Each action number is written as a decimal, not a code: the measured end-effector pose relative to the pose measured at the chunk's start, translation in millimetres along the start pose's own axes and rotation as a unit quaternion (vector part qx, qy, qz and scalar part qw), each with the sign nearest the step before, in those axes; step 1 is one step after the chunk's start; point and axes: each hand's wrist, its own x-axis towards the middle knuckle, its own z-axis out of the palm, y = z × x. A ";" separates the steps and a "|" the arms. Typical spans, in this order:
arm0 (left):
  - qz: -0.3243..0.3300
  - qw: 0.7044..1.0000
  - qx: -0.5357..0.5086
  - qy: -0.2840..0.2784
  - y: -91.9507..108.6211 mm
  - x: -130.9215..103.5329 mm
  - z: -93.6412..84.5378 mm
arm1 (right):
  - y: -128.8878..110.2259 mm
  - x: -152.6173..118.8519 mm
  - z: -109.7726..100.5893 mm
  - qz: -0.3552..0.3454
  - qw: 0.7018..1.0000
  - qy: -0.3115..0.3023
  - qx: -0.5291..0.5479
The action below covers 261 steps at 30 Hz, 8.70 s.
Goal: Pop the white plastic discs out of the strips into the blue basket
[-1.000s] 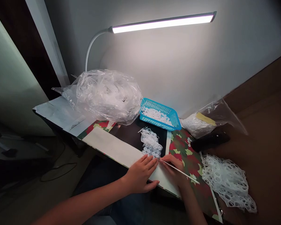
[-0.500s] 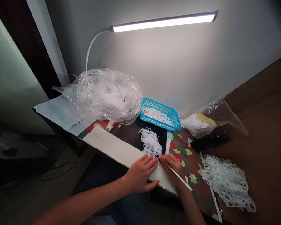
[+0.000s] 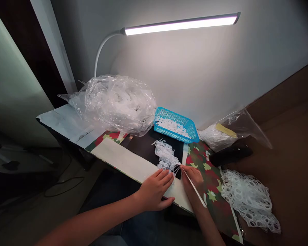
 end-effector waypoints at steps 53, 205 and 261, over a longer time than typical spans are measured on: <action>-0.019 1.000 0.013 0.012 -0.5 -0.1 1.3 | -8.5 0.2 0.2 -0.013 0.999 -0.033 0.004; -0.045 0.998 0.010 0.042 -0.5 -0.2 3.9 | -26.9 27.2 13.5 0.020 0.981 -0.093 0.169; -0.037 0.998 0.033 0.043 0.4 0.0 7.1 | -23.7 20.3 9.1 -0.004 0.972 -0.114 0.205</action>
